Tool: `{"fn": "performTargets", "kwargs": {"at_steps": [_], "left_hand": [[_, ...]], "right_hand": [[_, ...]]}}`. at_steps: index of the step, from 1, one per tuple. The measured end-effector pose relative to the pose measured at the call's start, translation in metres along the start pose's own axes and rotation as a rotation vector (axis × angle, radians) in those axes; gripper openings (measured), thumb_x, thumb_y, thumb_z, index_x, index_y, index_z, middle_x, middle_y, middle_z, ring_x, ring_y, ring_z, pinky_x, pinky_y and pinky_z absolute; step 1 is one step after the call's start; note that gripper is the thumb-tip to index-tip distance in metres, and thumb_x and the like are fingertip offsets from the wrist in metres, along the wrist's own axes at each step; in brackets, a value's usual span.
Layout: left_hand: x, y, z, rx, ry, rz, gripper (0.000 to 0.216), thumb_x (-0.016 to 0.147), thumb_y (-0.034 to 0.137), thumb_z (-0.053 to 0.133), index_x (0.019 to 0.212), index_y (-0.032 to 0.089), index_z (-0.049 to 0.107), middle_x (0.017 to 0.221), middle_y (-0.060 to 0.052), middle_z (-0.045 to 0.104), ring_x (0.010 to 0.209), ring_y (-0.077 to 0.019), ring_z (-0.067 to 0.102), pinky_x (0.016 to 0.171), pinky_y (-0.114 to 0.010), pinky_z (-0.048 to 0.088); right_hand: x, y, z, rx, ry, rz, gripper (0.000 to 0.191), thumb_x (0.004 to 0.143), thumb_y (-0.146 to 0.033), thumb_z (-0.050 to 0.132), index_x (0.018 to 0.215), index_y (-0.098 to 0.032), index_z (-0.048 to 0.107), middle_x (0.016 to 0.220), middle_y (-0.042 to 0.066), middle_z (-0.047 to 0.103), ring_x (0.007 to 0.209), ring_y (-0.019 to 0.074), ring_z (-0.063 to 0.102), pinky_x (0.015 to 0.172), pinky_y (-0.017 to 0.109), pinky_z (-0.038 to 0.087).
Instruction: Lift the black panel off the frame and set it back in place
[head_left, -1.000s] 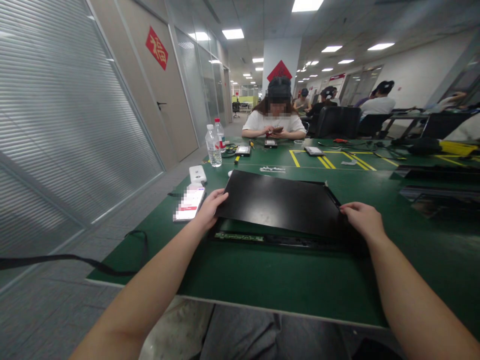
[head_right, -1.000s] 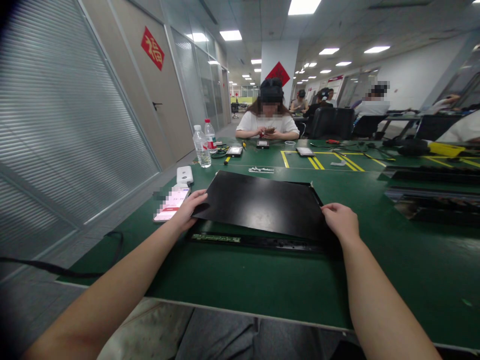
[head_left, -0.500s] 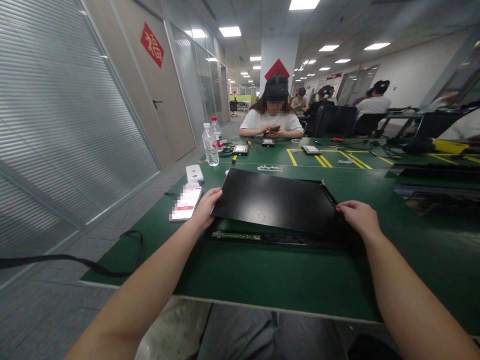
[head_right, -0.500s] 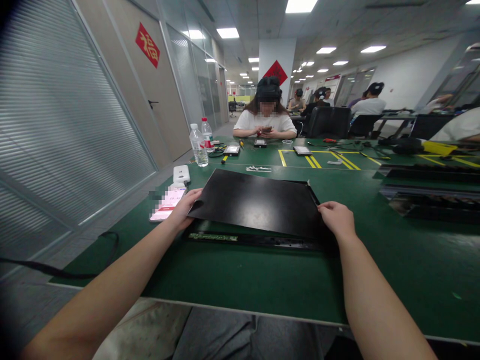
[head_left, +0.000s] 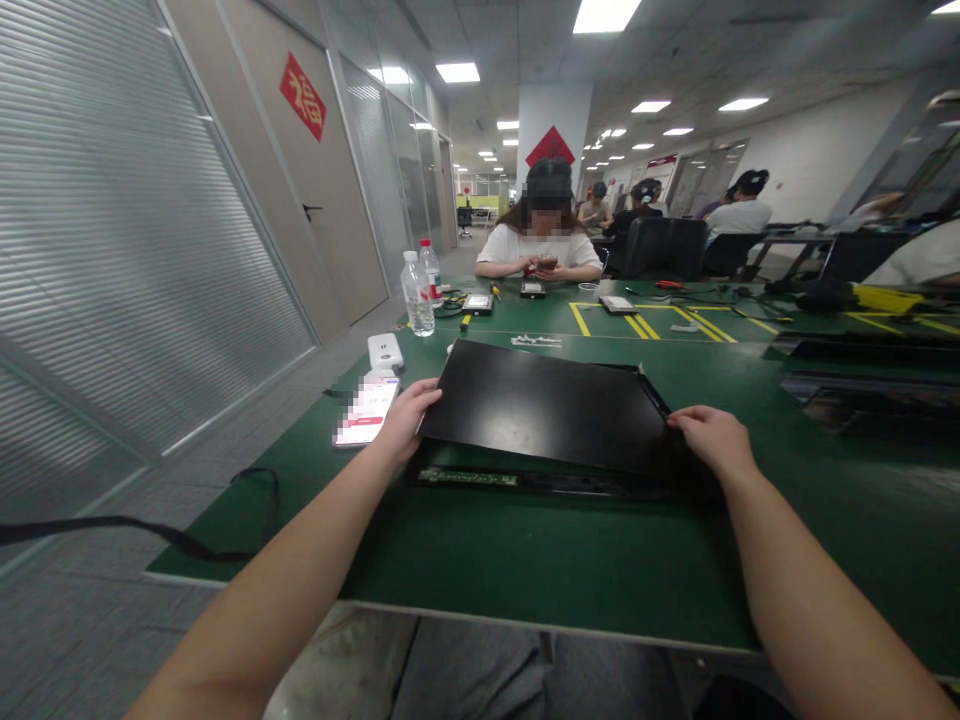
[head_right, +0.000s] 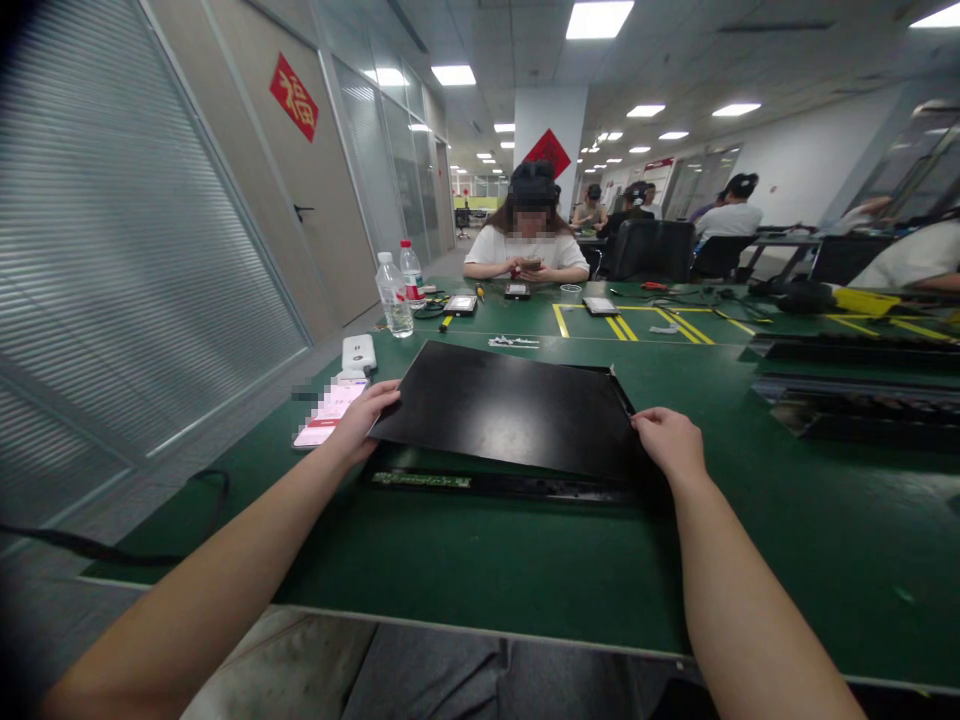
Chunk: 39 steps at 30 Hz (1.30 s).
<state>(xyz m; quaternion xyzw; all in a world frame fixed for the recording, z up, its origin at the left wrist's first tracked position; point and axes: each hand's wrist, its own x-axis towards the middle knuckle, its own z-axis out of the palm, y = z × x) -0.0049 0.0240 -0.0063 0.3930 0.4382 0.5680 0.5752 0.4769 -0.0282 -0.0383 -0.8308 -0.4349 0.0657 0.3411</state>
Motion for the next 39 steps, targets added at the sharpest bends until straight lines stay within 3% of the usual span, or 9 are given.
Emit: {"fn": "performTargets", "kwargs": {"at_steps": [6, 11, 15, 19, 26, 30, 39], "left_hand": [[0.002, 0.001, -0.006, 0.171, 0.001, 0.076, 0.038, 0.057, 0.029, 0.087, 0.093, 0.019, 0.081, 0.097, -0.006, 0.084, 0.092, -0.0270, 0.077, 0.087, -0.038, 0.060], [0.003, -0.002, -0.014, 0.490, 0.011, 0.107, 0.028, 0.062, 0.034, 0.087, 0.086, 0.020, 0.081, 0.100, -0.009, 0.084, 0.105, -0.0346, 0.077, 0.100, -0.047, 0.059], [0.007, -0.006, -0.020, 0.812, -0.004, 0.198, 0.020, 0.071, 0.035, 0.080, 0.083, 0.019, 0.082, 0.126, -0.014, 0.081, 0.127, -0.0397, 0.071, 0.113, -0.050, 0.053], [0.012, -0.010, -0.024, 1.001, -0.001, 0.220, 0.028, 0.078, 0.035, 0.075, 0.095, 0.016, 0.085, 0.145, -0.019, 0.071, 0.138, -0.0383, 0.066, 0.116, -0.045, 0.051], [0.014, -0.015, -0.027, 1.185, -0.034, 0.261, 0.031, 0.087, 0.035, 0.070, 0.107, 0.019, 0.086, 0.143, -0.014, 0.073, 0.132, -0.0344, 0.069, 0.113, -0.041, 0.053], [0.014, -0.016, -0.028, 1.206, -0.036, 0.270, 0.031, 0.086, 0.034, 0.071, 0.107, 0.017, 0.086, 0.142, -0.016, 0.073, 0.134, -0.0351, 0.068, 0.116, -0.042, 0.052], [0.015, -0.017, -0.031, 1.248, -0.060, 0.280, 0.034, 0.087, 0.037, 0.072, 0.110, 0.017, 0.085, 0.145, -0.016, 0.071, 0.132, -0.0366, 0.069, 0.117, -0.046, 0.053]], "right_hand": [[-0.003, -0.002, -0.001, 0.025, -0.008, 0.027, 0.013, 0.072, -0.035, 0.070, 0.072, -0.027, 0.081, 0.083, 0.007, 0.080, 0.080, 0.0263, 0.070, 0.072, 0.036, 0.050], [0.001, 0.001, 0.001, 0.036, -0.005, 0.035, 0.013, 0.070, -0.036, 0.072, 0.071, -0.026, 0.081, 0.083, 0.009, 0.079, 0.082, 0.0277, 0.070, 0.075, 0.038, 0.051], [0.006, 0.007, 0.003, 0.057, 0.005, 0.029, 0.012, 0.068, -0.036, 0.073, 0.070, -0.026, 0.080, 0.081, 0.008, 0.079, 0.080, 0.0277, 0.069, 0.073, 0.038, 0.051], [0.009, 0.013, 0.003, 0.098, -0.020, 0.047, 0.016, 0.067, -0.037, 0.073, 0.074, -0.027, 0.081, 0.081, 0.008, 0.080, 0.079, 0.0273, 0.069, 0.075, 0.039, 0.051], [0.008, 0.017, 0.008, 0.239, -0.032, 0.113, 0.024, 0.066, -0.037, 0.068, 0.081, -0.025, 0.083, 0.091, 0.008, 0.084, 0.079, 0.0250, 0.070, 0.069, 0.037, 0.050], [0.008, 0.017, 0.008, 0.255, -0.021, 0.119, 0.026, 0.063, -0.038, 0.070, 0.081, -0.024, 0.083, 0.089, 0.008, 0.084, 0.068, 0.0225, 0.066, 0.064, 0.036, 0.049], [0.005, 0.014, 0.006, 0.218, -0.019, 0.103, 0.023, 0.065, -0.039, 0.068, 0.078, -0.025, 0.082, 0.091, 0.008, 0.084, 0.073, 0.0251, 0.068, 0.076, 0.042, 0.052]]}}
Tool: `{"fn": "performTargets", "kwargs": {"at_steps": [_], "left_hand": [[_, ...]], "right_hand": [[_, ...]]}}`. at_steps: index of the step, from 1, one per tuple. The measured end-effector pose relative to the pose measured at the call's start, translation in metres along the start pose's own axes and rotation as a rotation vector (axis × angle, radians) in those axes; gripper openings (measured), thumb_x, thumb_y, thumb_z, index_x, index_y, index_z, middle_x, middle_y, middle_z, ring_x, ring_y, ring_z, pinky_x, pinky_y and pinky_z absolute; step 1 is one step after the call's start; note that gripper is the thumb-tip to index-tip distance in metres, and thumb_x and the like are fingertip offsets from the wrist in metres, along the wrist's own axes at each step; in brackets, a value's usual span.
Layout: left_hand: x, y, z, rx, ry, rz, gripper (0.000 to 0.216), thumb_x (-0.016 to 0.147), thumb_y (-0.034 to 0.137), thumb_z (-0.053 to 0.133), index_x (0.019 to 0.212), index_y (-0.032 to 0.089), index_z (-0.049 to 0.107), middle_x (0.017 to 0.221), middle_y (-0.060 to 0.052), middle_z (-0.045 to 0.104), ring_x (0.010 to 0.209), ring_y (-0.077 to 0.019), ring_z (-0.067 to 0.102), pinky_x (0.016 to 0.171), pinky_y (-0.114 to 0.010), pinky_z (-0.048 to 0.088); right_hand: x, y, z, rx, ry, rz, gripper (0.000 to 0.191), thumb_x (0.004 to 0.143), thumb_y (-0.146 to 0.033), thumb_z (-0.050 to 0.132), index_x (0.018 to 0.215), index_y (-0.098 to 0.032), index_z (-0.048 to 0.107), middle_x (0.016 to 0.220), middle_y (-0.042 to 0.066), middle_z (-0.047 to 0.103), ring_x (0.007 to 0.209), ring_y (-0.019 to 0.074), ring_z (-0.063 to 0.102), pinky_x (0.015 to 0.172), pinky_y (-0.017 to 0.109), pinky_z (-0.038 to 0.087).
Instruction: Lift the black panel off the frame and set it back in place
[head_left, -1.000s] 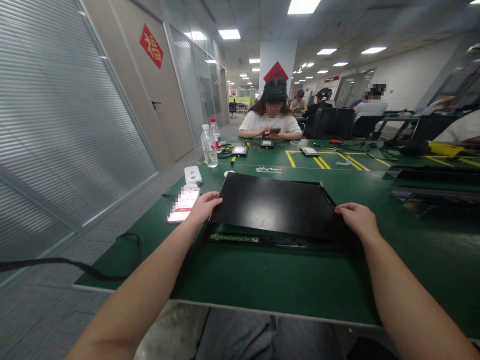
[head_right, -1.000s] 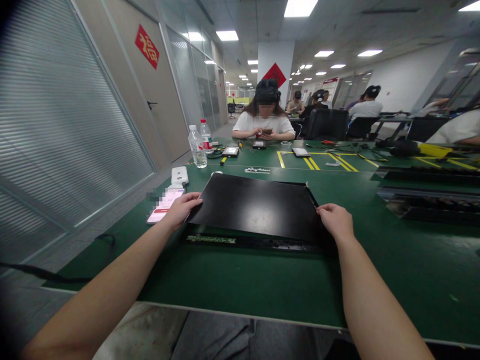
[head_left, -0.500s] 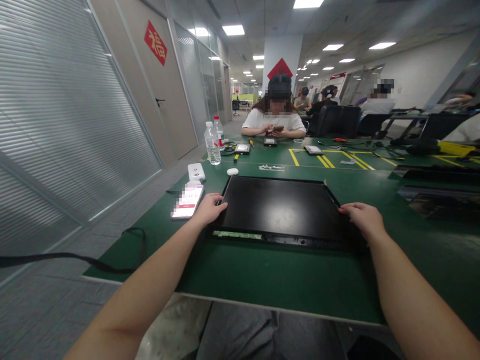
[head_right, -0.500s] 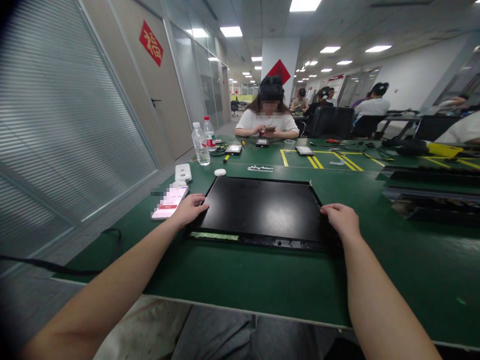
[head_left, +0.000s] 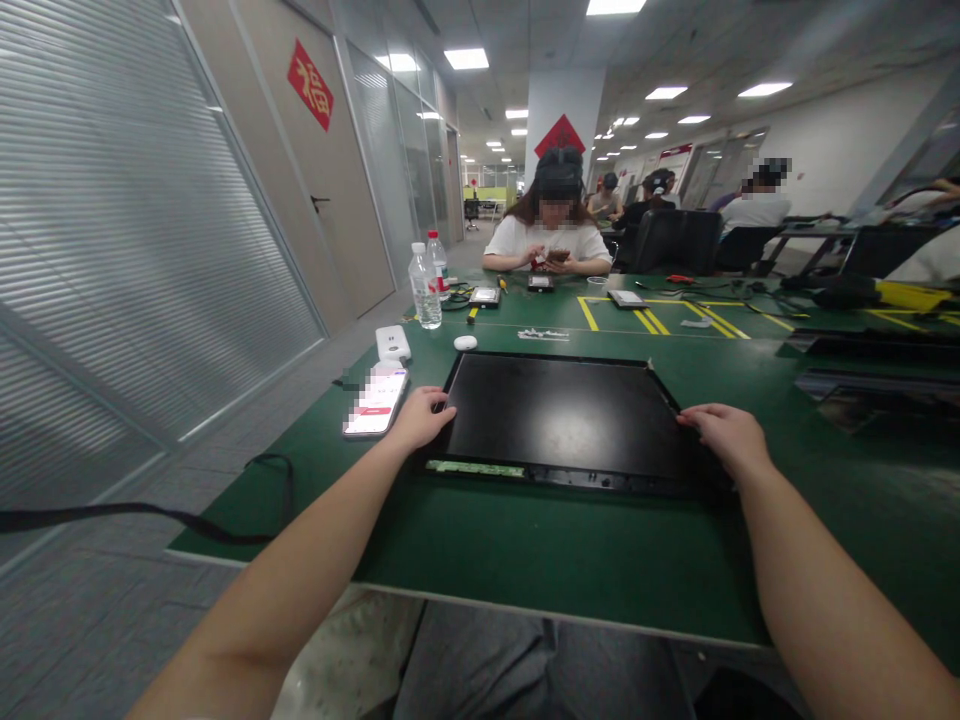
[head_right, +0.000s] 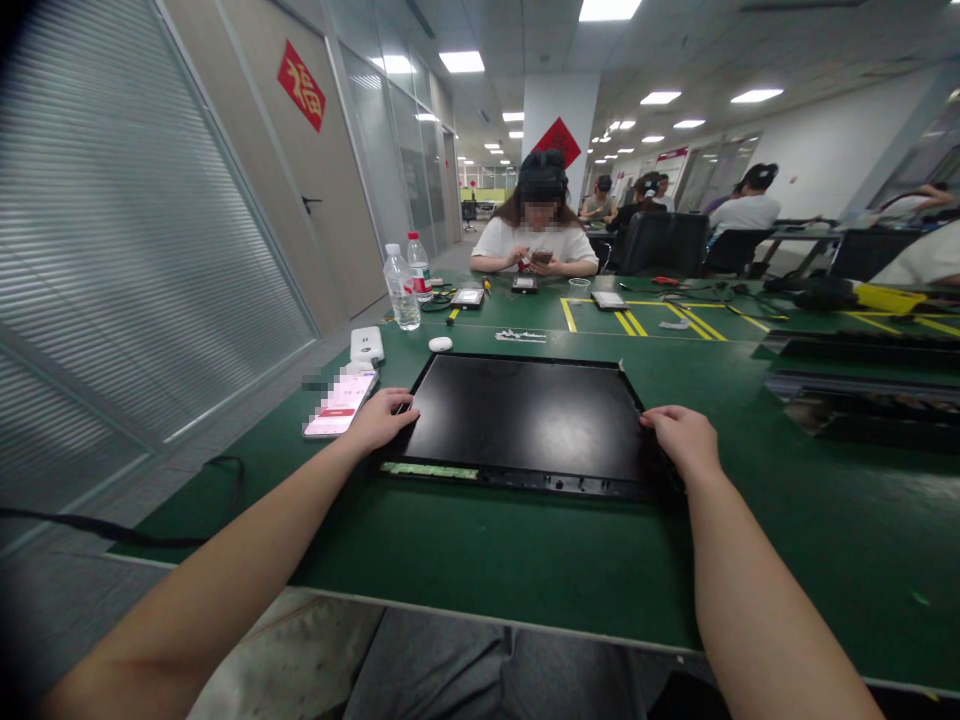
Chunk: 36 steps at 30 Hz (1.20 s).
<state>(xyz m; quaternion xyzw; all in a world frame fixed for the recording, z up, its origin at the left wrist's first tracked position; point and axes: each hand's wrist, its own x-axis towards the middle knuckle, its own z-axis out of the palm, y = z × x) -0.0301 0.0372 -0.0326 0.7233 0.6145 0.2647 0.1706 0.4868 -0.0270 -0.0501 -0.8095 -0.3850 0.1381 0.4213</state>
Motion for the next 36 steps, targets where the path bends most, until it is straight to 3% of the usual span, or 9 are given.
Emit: {"fn": "performTargets", "kwargs": {"at_steps": [16, 36], "left_hand": [[-0.002, 0.003, -0.001, -0.085, 0.035, -0.004, 0.024, 0.078, 0.037, 0.079, 0.095, 0.021, 0.086, 0.135, -0.014, 0.076, 0.127, -0.0383, 0.070, 0.115, -0.046, 0.054], [-0.004, 0.008, -0.004, -0.063, 0.032, 0.016, 0.031, 0.080, 0.032, 0.076, 0.108, 0.022, 0.084, 0.133, -0.013, 0.076, 0.122, -0.0354, 0.072, 0.112, -0.046, 0.055]], "right_hand": [[0.002, 0.001, -0.002, -0.056, -0.019, -0.023, 0.020, 0.066, -0.039, 0.071, 0.077, -0.027, 0.082, 0.085, 0.007, 0.082, 0.075, 0.0265, 0.068, 0.075, 0.041, 0.051], [-0.006, -0.009, -0.004, -0.091, -0.001, 0.007, 0.015, 0.068, -0.036, 0.070, 0.074, -0.027, 0.080, 0.081, 0.007, 0.079, 0.075, 0.0266, 0.067, 0.076, 0.041, 0.050]]}}
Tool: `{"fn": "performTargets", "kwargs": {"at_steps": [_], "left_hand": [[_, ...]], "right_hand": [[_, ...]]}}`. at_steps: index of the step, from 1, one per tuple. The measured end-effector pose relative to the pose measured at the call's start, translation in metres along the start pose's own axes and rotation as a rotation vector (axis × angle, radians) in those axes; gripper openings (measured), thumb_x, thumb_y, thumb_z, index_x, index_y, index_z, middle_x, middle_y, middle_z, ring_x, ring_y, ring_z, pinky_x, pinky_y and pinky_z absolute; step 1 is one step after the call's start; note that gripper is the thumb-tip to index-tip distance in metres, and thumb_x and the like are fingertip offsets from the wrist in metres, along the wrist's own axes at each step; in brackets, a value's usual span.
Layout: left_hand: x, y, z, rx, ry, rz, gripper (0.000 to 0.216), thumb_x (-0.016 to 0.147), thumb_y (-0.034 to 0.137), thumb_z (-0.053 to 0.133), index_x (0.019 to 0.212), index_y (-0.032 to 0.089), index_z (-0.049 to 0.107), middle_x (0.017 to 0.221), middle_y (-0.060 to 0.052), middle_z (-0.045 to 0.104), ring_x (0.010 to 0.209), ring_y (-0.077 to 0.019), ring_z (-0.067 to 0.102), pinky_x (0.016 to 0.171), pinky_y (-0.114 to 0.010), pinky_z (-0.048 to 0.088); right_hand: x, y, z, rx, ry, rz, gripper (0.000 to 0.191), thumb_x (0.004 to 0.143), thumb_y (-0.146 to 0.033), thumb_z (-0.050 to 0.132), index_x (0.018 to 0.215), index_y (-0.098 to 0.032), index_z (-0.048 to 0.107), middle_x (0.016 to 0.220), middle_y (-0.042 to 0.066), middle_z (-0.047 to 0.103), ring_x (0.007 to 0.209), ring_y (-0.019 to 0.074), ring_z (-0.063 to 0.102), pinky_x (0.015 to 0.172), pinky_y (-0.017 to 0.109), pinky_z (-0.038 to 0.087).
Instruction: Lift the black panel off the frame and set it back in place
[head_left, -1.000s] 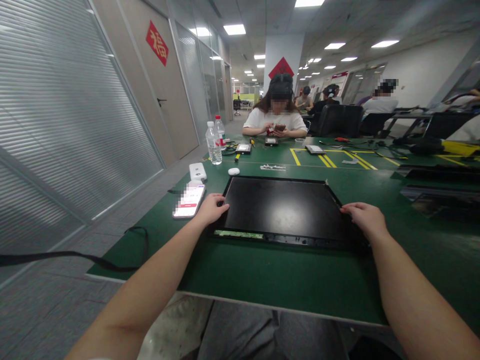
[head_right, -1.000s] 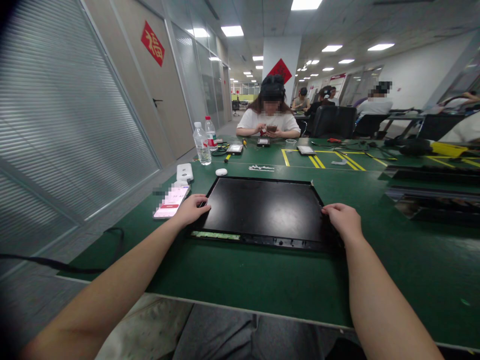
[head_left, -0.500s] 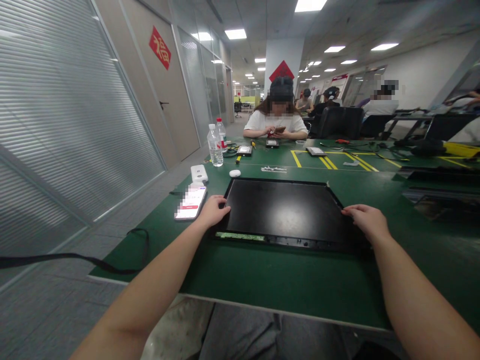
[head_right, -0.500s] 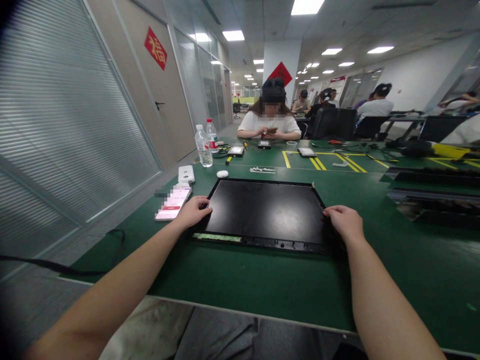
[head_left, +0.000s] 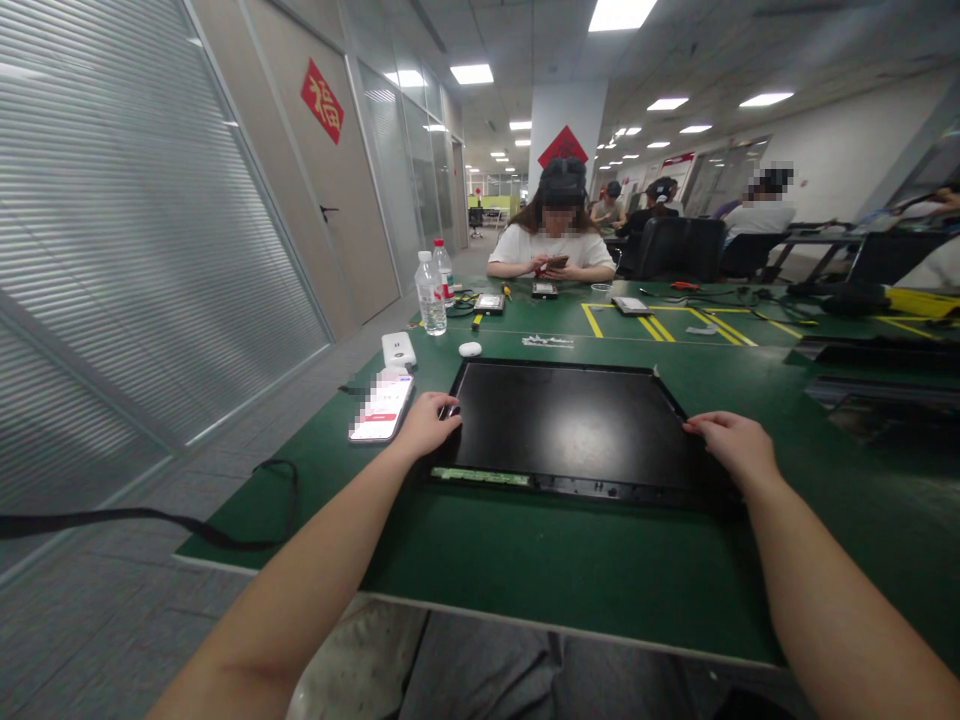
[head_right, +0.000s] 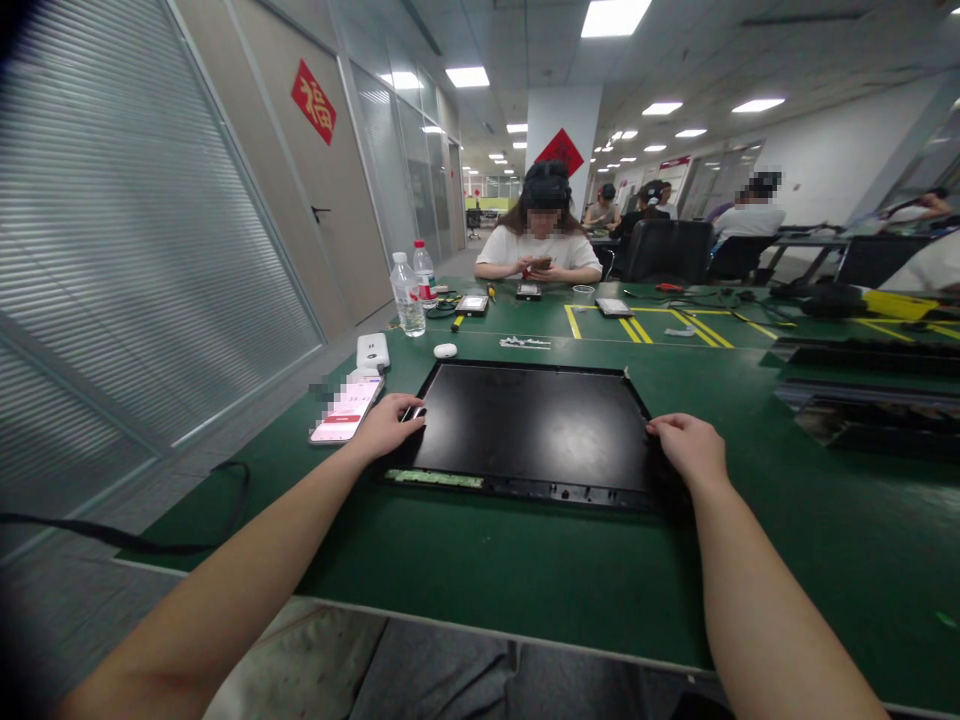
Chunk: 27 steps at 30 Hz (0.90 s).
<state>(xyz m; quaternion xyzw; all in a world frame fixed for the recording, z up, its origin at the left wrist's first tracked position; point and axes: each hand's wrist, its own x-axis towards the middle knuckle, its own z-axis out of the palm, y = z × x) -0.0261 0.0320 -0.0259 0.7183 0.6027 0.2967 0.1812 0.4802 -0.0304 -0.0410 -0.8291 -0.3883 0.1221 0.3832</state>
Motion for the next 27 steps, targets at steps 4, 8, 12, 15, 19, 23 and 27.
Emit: {"fn": "performTargets", "kwargs": {"at_steps": [4, 8, 12, 15, 19, 23, 27], "left_hand": [[0.000, -0.002, 0.000, -0.022, -0.011, -0.002, 0.034, 0.081, 0.031, 0.075, 0.112, 0.023, 0.083, 0.130, -0.012, 0.076, 0.121, -0.0349, 0.072, 0.111, -0.046, 0.056], [-0.001, -0.002, -0.004, 0.021, -0.004, 0.104, 0.042, 0.083, 0.039, 0.076, 0.119, 0.018, 0.081, 0.142, -0.018, 0.067, 0.134, -0.0379, 0.065, 0.120, -0.051, 0.050], [-0.003, 0.000, -0.014, -0.005, -0.161, 0.321, 0.042, 0.083, 0.047, 0.079, 0.118, 0.024, 0.083, 0.146, -0.015, 0.066, 0.139, -0.0367, 0.062, 0.126, -0.052, 0.043], [-0.004, 0.003, -0.022, -0.010, -0.320, 0.380, 0.046, 0.079, 0.052, 0.084, 0.117, 0.027, 0.084, 0.145, -0.013, 0.069, 0.138, -0.0378, 0.063, 0.124, -0.053, 0.044], [-0.006, 0.008, -0.030, -0.017, -0.387, 0.386, 0.051, 0.074, 0.058, 0.089, 0.116, 0.029, 0.085, 0.145, -0.012, 0.069, 0.137, -0.0381, 0.064, 0.123, -0.050, 0.045], [-0.008, 0.010, -0.034, -0.047, -0.437, 0.398, 0.053, 0.071, 0.052, 0.092, 0.119, 0.030, 0.086, 0.150, -0.011, 0.067, 0.139, -0.0375, 0.063, 0.121, -0.048, 0.047], [-0.009, 0.012, -0.036, -0.053, -0.472, 0.398, 0.053, 0.069, 0.044, 0.094, 0.120, 0.031, 0.085, 0.154, -0.011, 0.064, 0.142, -0.0376, 0.061, 0.122, -0.048, 0.046]], "right_hand": [[0.000, -0.001, 0.000, -0.001, 0.015, -0.011, 0.017, 0.067, -0.038, 0.070, 0.074, -0.027, 0.080, 0.077, 0.007, 0.078, 0.075, 0.0270, 0.067, 0.075, 0.040, 0.050], [0.002, 0.001, 0.000, 0.016, -0.003, -0.025, 0.018, 0.066, -0.038, 0.069, 0.074, -0.027, 0.080, 0.081, 0.006, 0.080, 0.074, 0.0262, 0.067, 0.074, 0.040, 0.049], [0.004, 0.002, 0.001, 0.010, 0.002, -0.047, 0.015, 0.066, -0.038, 0.071, 0.072, -0.027, 0.079, 0.077, 0.008, 0.078, 0.077, 0.0274, 0.068, 0.075, 0.040, 0.050], [0.003, 0.002, 0.002, 0.007, 0.020, -0.047, 0.013, 0.066, -0.036, 0.071, 0.070, -0.027, 0.077, 0.076, 0.007, 0.077, 0.079, 0.0276, 0.068, 0.076, 0.040, 0.051], [0.002, 0.001, 0.002, 0.015, 0.015, -0.034, 0.012, 0.066, -0.035, 0.071, 0.071, -0.027, 0.078, 0.072, 0.007, 0.075, 0.078, 0.0277, 0.068, 0.076, 0.040, 0.051], [0.002, 0.002, 0.002, 0.011, 0.004, -0.020, 0.013, 0.067, -0.035, 0.071, 0.074, -0.026, 0.079, 0.075, 0.007, 0.076, 0.079, 0.0274, 0.069, 0.079, 0.040, 0.052], [0.003, 0.004, 0.002, 0.022, 0.018, -0.042, 0.013, 0.067, -0.035, 0.071, 0.073, -0.026, 0.078, 0.069, 0.006, 0.074, 0.078, 0.0282, 0.069, 0.080, 0.041, 0.052]]}}
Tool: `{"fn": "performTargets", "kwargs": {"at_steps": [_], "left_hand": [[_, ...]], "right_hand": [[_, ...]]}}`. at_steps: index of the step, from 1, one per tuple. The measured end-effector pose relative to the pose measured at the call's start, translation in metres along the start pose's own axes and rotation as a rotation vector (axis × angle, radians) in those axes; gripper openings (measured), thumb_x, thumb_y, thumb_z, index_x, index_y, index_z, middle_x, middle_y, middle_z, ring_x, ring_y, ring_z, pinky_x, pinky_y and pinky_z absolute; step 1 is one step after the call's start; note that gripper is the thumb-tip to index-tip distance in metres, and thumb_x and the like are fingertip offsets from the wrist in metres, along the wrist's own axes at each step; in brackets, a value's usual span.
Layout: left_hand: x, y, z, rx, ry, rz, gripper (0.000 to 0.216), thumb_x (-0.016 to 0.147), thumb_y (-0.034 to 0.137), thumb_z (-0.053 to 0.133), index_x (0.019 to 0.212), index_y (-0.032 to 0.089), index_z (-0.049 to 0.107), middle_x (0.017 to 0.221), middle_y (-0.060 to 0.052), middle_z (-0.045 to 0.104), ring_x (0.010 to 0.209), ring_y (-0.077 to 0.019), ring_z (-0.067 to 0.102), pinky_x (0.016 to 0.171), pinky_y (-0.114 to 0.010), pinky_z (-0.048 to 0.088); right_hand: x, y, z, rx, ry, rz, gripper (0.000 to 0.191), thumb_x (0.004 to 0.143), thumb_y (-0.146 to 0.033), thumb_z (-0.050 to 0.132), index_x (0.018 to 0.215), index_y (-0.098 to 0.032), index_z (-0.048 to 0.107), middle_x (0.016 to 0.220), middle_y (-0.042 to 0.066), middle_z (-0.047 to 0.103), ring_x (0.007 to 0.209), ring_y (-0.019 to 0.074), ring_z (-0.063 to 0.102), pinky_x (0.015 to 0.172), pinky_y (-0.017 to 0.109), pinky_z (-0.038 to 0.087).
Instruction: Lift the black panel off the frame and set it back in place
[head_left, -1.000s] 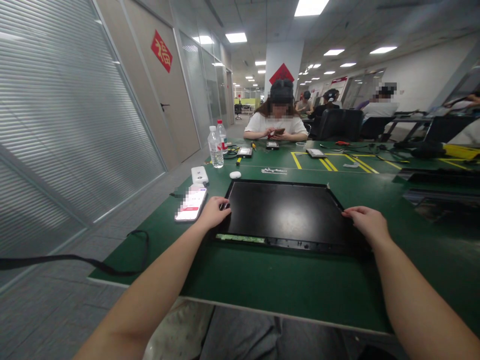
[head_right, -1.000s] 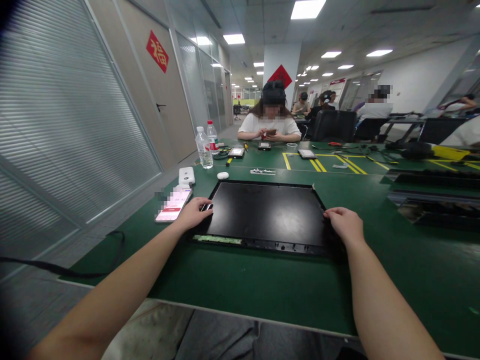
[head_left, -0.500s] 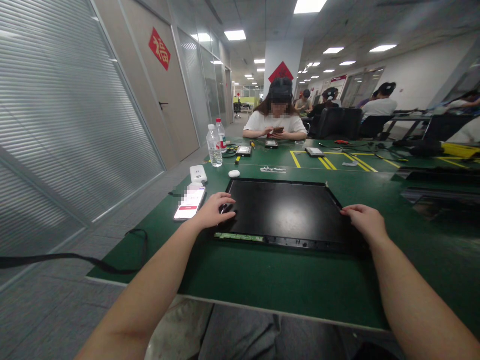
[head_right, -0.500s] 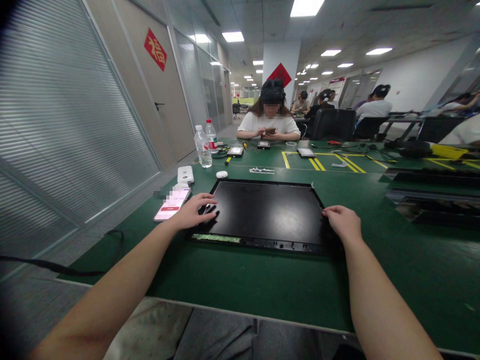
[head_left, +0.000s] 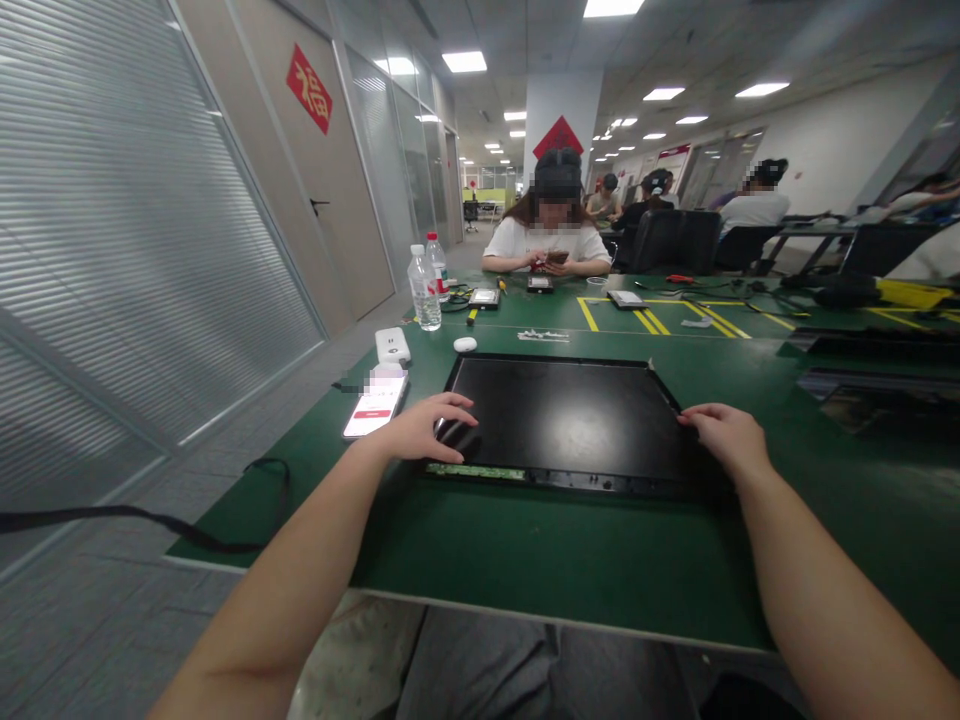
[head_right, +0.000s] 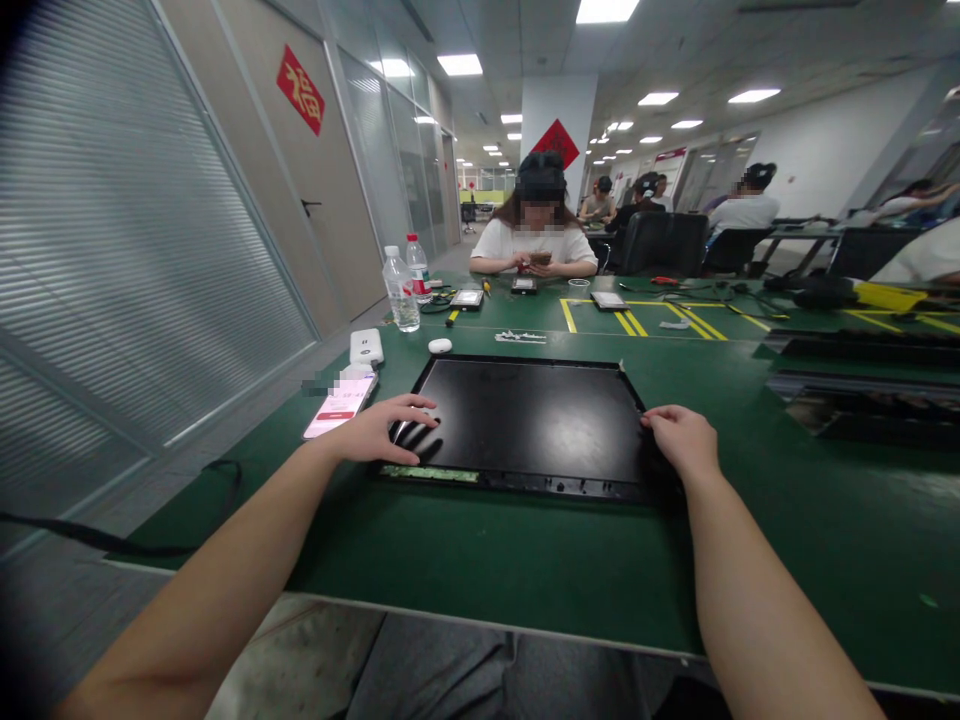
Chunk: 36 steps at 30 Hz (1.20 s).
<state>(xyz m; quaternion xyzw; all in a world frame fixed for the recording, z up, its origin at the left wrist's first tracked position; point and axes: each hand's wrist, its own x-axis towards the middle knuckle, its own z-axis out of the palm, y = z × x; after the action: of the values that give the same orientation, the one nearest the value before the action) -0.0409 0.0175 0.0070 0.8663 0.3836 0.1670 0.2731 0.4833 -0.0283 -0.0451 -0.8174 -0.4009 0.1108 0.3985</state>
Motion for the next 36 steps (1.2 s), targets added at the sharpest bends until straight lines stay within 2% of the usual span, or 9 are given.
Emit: {"fn": "performTargets", "kwargs": {"at_steps": [10, 15, 23, 27, 30, 33, 36], "left_hand": [[0.001, 0.003, 0.002, 0.006, -0.011, 0.056, 0.054, 0.071, 0.031, 0.092, 0.124, 0.029, 0.084, 0.158, -0.011, 0.062, 0.144, -0.0366, 0.060, 0.125, -0.049, 0.043], [0.002, -0.001, 0.003, 0.047, -0.007, 0.123, 0.055, 0.074, 0.029, 0.091, 0.129, 0.027, 0.082, 0.158, -0.013, 0.060, 0.145, -0.0361, 0.060, 0.125, -0.050, 0.043], [0.002, -0.006, 0.003, 0.063, 0.007, 0.170, 0.056, 0.075, 0.030, 0.090, 0.130, 0.024, 0.080, 0.158, -0.015, 0.059, 0.144, -0.0368, 0.060, 0.124, -0.051, 0.045], [0.001, -0.007, 0.003, 0.047, 0.004, 0.130, 0.059, 0.075, 0.035, 0.088, 0.133, 0.024, 0.079, 0.159, -0.015, 0.059, 0.145, -0.0379, 0.059, 0.124, -0.052, 0.044], [0.002, -0.008, 0.005, 0.037, 0.038, 0.055, 0.055, 0.082, 0.045, 0.082, 0.133, 0.023, 0.079, 0.159, -0.016, 0.059, 0.145, -0.0385, 0.059, 0.126, -0.053, 0.043], [0.006, -0.012, 0.012, 0.070, 0.175, -0.050, 0.053, 0.090, 0.049, 0.072, 0.133, 0.019, 0.078, 0.156, -0.019, 0.060, 0.143, -0.0391, 0.060, 0.126, -0.054, 0.042], [0.012, -0.019, 0.019, 0.154, 0.307, -0.171, 0.057, 0.092, 0.045, 0.068, 0.140, 0.014, 0.073, 0.151, -0.021, 0.063, 0.141, -0.0397, 0.061, 0.125, -0.055, 0.044]], "right_hand": [[-0.003, -0.004, -0.002, -0.007, -0.018, 0.045, 0.014, 0.069, -0.033, 0.071, 0.077, -0.027, 0.081, 0.081, 0.006, 0.079, 0.078, 0.0264, 0.069, 0.082, 0.041, 0.052], [0.001, 0.001, 0.001, 0.013, 0.000, 0.031, 0.015, 0.068, -0.034, 0.073, 0.077, -0.025, 0.080, 0.072, 0.005, 0.075, 0.075, 0.0260, 0.067, 0.079, 0.040, 0.051], [0.000, 0.001, 0.003, 0.001, -0.004, 0.032, 0.016, 0.070, -0.035, 0.074, 0.080, -0.024, 0.080, 0.076, 0.006, 0.076, 0.074, 0.0247, 0.066, 0.074, 0.038, 0.050], [-0.001, 0.000, 0.002, -0.004, -0.001, 0.033, 0.015, 0.070, -0.034, 0.073, 0.079, -0.025, 0.080, 0.075, 0.006, 0.076, 0.073, 0.0243, 0.067, 0.073, 0.037, 0.050], [-0.001, -0.001, 0.002, -0.012, -0.005, 0.028, 0.015, 0.068, -0.033, 0.073, 0.079, -0.025, 0.081, 0.078, 0.006, 0.078, 0.076, 0.0244, 0.068, 0.076, 0.037, 0.051], [0.000, -0.001, 0.003, 0.001, -0.017, -0.004, 0.018, 0.069, -0.033, 0.071, 0.081, -0.025, 0.081, 0.084, 0.007, 0.081, 0.079, 0.0246, 0.069, 0.078, 0.037, 0.052], [0.000, 0.001, 0.001, 0.007, -0.018, -0.013, 0.020, 0.071, -0.031, 0.068, 0.085, -0.025, 0.082, 0.088, 0.006, 0.082, 0.079, 0.0243, 0.070, 0.080, 0.038, 0.053]]}}
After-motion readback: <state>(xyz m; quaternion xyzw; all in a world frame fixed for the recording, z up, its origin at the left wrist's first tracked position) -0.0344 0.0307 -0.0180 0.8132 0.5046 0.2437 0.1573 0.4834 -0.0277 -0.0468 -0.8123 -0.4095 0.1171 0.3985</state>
